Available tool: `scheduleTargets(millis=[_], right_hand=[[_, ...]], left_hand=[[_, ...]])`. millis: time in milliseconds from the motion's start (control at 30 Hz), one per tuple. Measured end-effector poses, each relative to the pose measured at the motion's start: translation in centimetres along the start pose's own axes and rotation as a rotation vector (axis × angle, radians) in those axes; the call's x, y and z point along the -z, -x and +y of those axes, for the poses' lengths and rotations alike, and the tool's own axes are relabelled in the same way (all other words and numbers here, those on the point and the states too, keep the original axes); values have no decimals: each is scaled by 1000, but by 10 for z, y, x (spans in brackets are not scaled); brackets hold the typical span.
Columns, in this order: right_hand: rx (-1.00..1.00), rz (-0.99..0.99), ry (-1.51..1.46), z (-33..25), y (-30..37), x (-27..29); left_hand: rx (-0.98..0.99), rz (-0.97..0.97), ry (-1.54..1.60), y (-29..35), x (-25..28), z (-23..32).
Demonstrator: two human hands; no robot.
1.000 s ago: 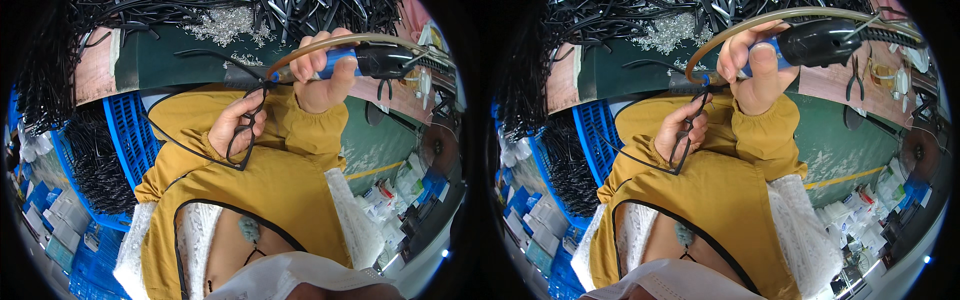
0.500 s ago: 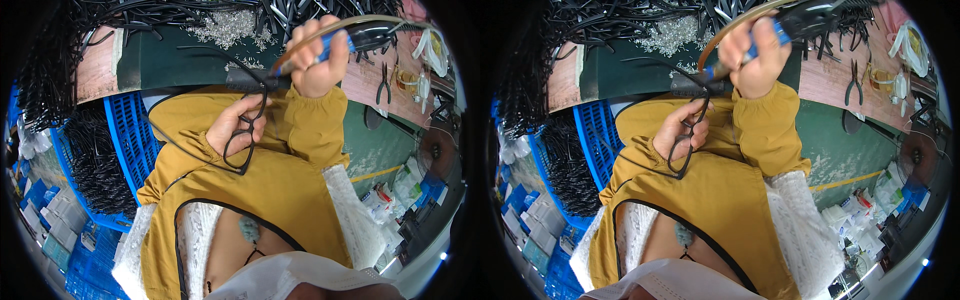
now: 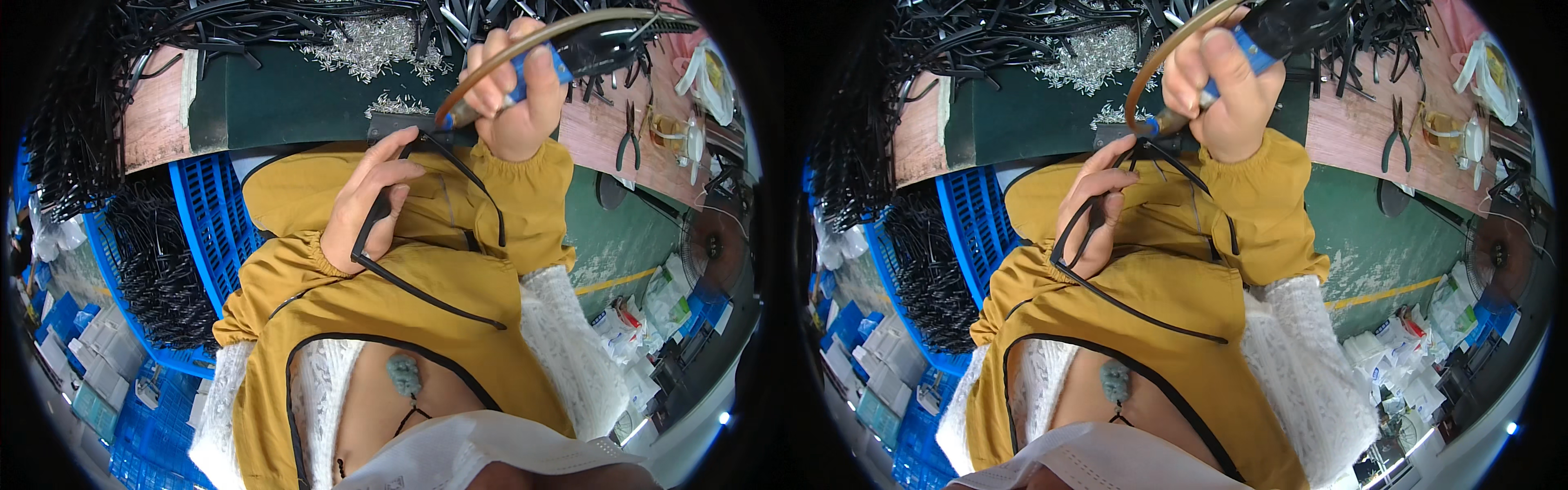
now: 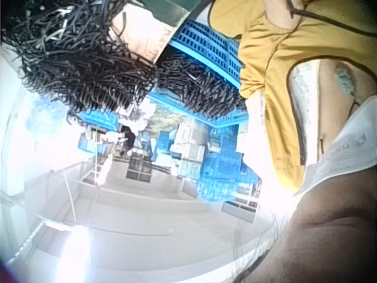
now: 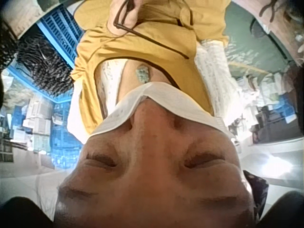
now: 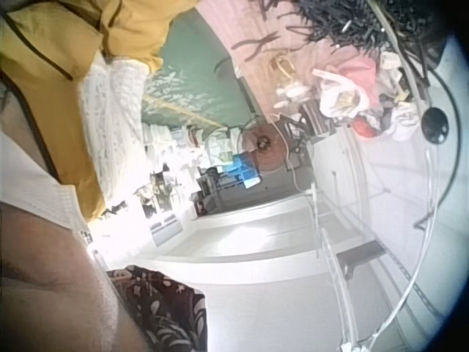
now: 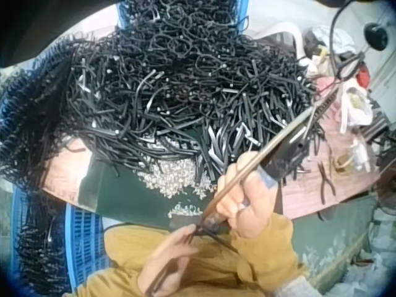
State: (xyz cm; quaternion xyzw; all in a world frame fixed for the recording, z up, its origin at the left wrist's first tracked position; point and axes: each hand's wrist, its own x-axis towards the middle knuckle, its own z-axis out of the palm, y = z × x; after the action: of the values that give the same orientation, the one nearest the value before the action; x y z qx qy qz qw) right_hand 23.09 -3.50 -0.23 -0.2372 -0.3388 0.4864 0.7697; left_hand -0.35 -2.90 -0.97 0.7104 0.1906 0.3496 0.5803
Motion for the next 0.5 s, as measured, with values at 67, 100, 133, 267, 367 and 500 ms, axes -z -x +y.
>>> scheduleTargets(millis=[67, 100, 133, 267, 367, 500], right_hand=[[29, -5, 36, 3, 8, 0], [42, 1, 45, 4, 8, -1], [45, -23, 57, 5, 6, -3], [28, -45, 68, 7, -3, -16], [-13, 63, 39, 9, -3, -24], [-81, 170, -20, 12, 3, -26]], left_hand=[[47, 4, -20, 9, -1, -3], [99, 3, -42, 11, -1, -4], [48, 21, -19, 11, -1, -5], [45, 78, 68, 9, -6, -12], [26, 143, 153, 12, -12, -20], [41, 152, 183, 20, -17, -24]])
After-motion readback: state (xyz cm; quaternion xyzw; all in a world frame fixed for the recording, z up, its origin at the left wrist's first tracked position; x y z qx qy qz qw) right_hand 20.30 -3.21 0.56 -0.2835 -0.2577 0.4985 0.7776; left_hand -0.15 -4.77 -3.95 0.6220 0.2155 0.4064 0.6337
